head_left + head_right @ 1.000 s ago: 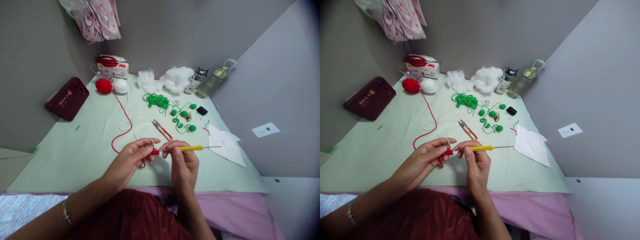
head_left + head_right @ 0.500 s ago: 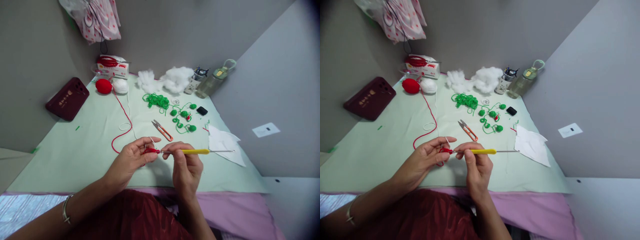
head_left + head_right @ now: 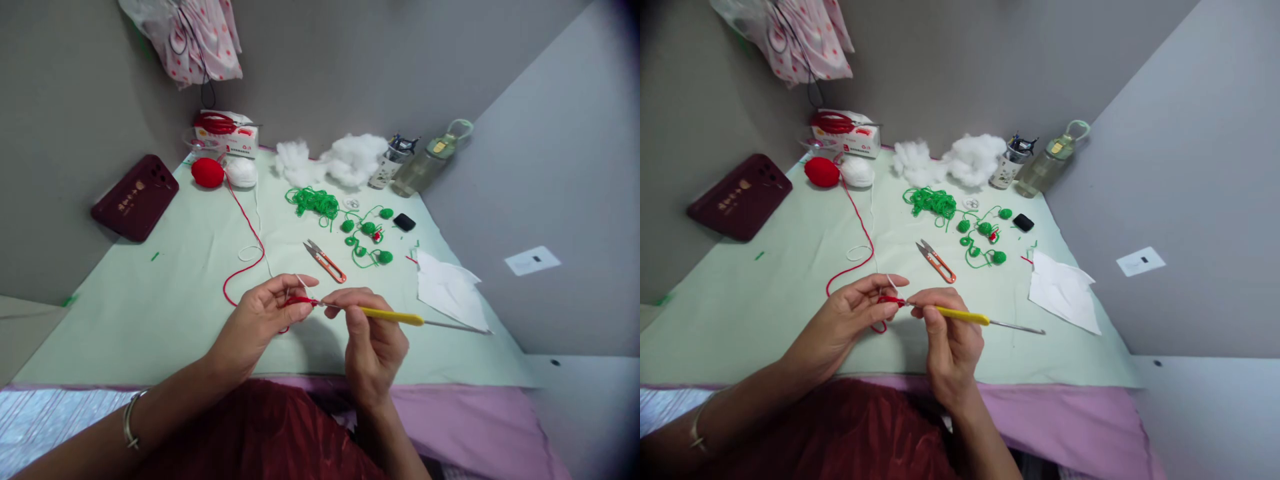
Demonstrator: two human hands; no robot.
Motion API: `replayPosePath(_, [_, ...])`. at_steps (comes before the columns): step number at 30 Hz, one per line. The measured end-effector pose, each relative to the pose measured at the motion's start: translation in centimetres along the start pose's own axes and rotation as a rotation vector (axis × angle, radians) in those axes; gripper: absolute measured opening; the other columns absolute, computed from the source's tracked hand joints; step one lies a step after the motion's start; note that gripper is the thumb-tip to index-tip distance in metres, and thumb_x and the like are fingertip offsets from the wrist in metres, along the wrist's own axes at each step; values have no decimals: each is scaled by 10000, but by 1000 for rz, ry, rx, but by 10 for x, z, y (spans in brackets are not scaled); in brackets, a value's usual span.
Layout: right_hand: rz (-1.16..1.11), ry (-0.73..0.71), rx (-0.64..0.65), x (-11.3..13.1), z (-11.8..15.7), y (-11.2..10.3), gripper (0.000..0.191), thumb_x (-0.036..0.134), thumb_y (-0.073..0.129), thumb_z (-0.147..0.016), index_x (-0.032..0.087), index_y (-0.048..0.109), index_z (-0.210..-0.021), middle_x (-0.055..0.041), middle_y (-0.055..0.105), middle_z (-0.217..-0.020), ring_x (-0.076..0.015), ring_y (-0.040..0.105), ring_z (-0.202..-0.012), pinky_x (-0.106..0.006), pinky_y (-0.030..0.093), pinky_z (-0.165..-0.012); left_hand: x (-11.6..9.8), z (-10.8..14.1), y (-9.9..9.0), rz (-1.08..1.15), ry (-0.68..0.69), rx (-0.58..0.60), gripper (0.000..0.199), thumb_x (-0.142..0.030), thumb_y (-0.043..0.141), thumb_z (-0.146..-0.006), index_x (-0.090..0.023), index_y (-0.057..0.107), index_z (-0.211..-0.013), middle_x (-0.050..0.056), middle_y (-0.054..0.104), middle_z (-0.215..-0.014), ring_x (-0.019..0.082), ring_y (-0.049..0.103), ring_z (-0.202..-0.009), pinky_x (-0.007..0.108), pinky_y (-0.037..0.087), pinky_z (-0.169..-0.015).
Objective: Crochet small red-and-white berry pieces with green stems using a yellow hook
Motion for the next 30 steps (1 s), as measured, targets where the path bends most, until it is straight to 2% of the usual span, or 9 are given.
replayPosePath(4, [71,-53,21,2,2,-1,251,116,517,-1031,260,718,-1076,-29,768,-933,-174,685,-779,-351,574,-699,-4,1,1,7,55,-15,284,-315,889,-798,-246,828,-1066,5,672,-819,140,586,-791,226,457,-680])
replayPosePath(10, [215,-218,96,8,6,6,272,58,532,-1001,245,695,-1113,-53,770,-969,-199,718,-891,-377,586,-759,-9,4,6,20,99,8,219,-227,881,-796,-236,831,-1009,-1,710,-836,139,632,-835,253,512,-818])
replayPosePath(16, [103,-86,24,2,5,0,273,75,521,-1021,262,699,-1109,-34,763,-973,-182,703,-848,-360,571,-728,-8,3,3,1,108,-20,215,-288,865,-831,-235,821,-1034,6,700,-869,138,610,-825,239,490,-735])
replayPosePath(20, [119,-96,61,4,4,1,256,75,540,-1017,248,703,-1113,-36,764,-988,-182,713,-875,-367,580,-770,-5,0,4,-13,84,-8,302,-274,874,-816,-230,809,-1108,-10,671,-830,124,588,-778,236,465,-699])
replayPosePath(24, [166,-134,53,8,5,3,256,72,548,-1014,237,705,-1129,-37,768,-979,-176,716,-848,-361,590,-750,-5,0,3,-29,73,12,254,-284,867,-823,-231,809,-1064,-13,676,-847,115,592,-791,222,450,-695])
replayPosePath(30, [141,-46,37,8,4,3,286,78,520,-1033,238,727,-1147,-3,752,-914,-128,720,-790,-307,594,-758,-6,0,-4,-30,34,-48,242,-354,865,-819,-251,809,-1031,-3,695,-880,132,591,-822,229,434,-688])
Point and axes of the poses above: each hand's wrist, its own z-axis away from the middle knuckle, its own y-axis out of the palm, x = y × z, the point moved 5 cm from there along -z, towards the middle knuckle
